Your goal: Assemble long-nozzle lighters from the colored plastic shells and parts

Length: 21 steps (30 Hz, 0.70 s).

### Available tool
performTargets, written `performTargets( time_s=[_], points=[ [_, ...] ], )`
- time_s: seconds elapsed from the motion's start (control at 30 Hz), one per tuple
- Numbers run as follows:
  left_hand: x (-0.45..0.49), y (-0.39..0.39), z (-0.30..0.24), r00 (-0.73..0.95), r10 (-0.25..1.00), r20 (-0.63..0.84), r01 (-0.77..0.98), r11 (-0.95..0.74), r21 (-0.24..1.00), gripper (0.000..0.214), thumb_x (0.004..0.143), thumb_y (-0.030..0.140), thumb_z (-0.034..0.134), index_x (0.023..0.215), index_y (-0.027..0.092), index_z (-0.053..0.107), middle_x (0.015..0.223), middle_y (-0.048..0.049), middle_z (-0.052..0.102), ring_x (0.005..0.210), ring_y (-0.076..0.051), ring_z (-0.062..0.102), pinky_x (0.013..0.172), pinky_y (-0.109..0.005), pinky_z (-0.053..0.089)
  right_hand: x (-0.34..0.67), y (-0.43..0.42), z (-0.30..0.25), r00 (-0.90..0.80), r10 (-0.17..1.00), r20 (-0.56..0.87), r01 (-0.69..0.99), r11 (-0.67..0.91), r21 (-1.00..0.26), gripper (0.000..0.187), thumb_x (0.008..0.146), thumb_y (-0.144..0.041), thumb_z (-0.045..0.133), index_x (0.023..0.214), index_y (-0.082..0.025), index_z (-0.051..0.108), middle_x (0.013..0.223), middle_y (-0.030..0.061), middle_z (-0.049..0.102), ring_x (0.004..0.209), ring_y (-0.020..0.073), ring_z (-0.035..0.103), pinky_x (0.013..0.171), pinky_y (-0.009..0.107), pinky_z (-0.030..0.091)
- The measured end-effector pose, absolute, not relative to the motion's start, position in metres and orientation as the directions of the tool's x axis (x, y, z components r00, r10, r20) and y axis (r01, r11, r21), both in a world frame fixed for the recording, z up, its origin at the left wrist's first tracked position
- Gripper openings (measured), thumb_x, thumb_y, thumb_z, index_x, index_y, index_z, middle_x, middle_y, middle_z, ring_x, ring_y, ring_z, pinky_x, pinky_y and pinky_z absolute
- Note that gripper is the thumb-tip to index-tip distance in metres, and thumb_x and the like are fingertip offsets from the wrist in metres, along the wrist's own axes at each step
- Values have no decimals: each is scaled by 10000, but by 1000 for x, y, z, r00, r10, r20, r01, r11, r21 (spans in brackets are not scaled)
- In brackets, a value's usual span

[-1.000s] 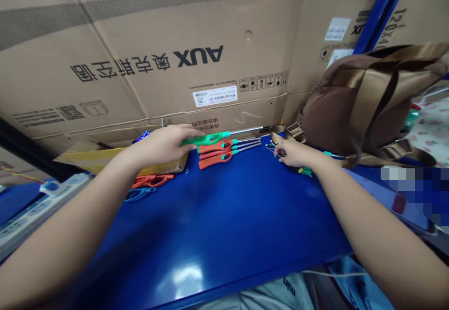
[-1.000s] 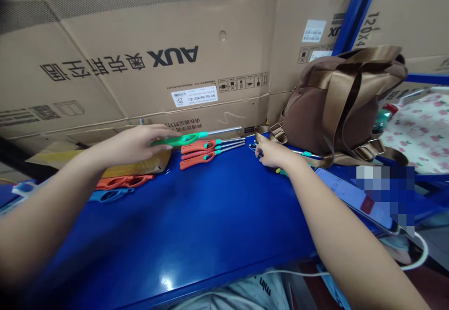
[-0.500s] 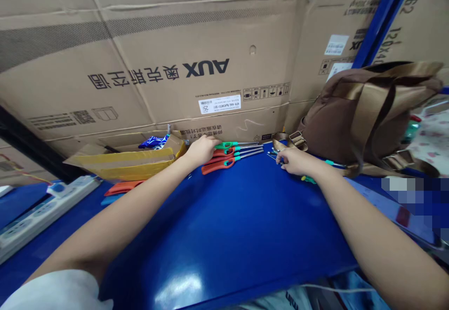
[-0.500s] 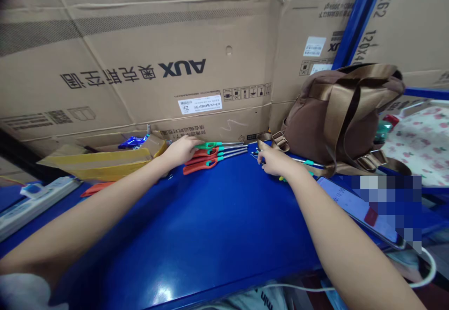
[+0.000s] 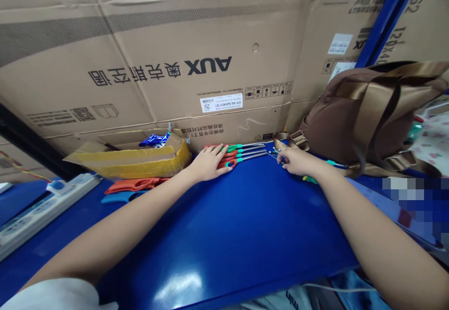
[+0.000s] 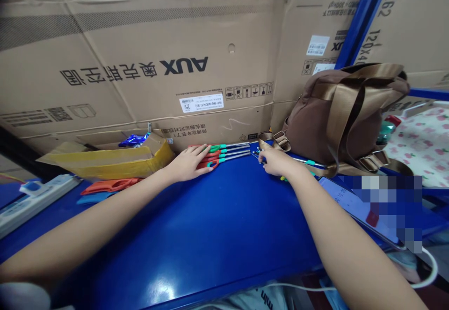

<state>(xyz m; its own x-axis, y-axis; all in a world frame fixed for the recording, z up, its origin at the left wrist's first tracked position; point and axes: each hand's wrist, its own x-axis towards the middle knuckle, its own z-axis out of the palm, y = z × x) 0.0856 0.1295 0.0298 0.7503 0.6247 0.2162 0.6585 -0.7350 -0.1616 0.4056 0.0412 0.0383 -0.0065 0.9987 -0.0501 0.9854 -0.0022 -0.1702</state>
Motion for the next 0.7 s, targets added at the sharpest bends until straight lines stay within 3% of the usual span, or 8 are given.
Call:
performTargets(
  time_s=[0.37,0.7],
  points=[
    [93,126,16,695,661,283,716,-671,-194,772,968,633,489,1528,105,420,1611,-234,367,1493,-388,347,1231,-549,248,404,41,40,-17,999,-49,989,9,-145,238,797,-103,649,996,-200,737,940,85,712,805,213,638,686,282,458],
    [92,127,12,695,643,321,711,-681,-176,874,914,687,549,1546,103,396,1606,-235,375,1494,-385,349,1238,-560,249,404,40,40,-32,998,-46,994,27,-106,231,788,-185,717,1018,-202,730,989,101,712,889,255,652,732,310,474]
  ],
)
